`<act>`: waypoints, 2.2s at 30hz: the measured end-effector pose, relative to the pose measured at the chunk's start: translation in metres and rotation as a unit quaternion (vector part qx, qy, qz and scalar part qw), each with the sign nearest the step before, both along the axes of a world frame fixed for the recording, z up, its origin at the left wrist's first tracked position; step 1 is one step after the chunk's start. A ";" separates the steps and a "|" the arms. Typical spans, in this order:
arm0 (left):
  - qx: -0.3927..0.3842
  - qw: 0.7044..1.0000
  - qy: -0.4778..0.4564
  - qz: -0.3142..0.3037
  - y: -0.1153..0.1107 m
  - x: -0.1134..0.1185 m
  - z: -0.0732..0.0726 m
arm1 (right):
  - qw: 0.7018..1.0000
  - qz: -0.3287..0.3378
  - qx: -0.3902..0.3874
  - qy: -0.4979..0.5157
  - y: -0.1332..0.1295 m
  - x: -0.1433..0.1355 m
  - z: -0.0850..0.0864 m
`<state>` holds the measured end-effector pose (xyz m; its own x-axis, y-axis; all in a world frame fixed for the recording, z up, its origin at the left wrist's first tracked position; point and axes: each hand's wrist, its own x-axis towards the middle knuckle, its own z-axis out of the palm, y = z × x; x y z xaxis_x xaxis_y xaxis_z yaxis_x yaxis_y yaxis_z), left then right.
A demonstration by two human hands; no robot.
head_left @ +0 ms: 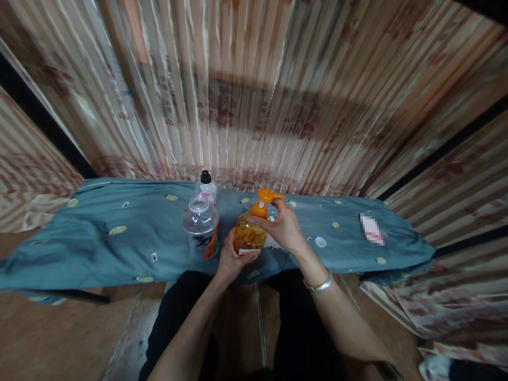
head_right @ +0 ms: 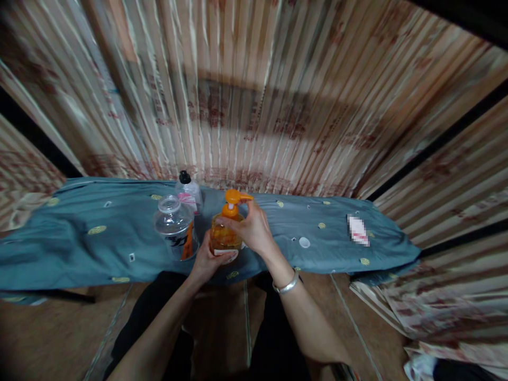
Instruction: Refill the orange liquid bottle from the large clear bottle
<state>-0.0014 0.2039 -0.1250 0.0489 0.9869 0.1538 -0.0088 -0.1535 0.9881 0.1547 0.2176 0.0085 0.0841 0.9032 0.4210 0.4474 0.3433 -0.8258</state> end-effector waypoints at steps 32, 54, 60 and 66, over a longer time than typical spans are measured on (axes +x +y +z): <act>-0.010 1.000 0.013 0.007 0.000 -0.002 0.003 | 0.989 0.140 -0.017 0.047 -0.004 0.001 0.009; -0.010 1.000 0.000 0.005 0.002 -0.001 -0.003 | 0.998 0.050 -0.001 0.030 -0.002 -0.001 0.004; -0.012 1.000 -0.003 0.004 0.002 -0.001 -0.004 | 0.996 0.072 0.040 0.025 -0.005 -0.002 0.012; -0.013 1.000 -0.008 0.003 0.003 -0.001 -0.006 | 0.985 0.111 0.104 0.076 -0.007 0.011 0.048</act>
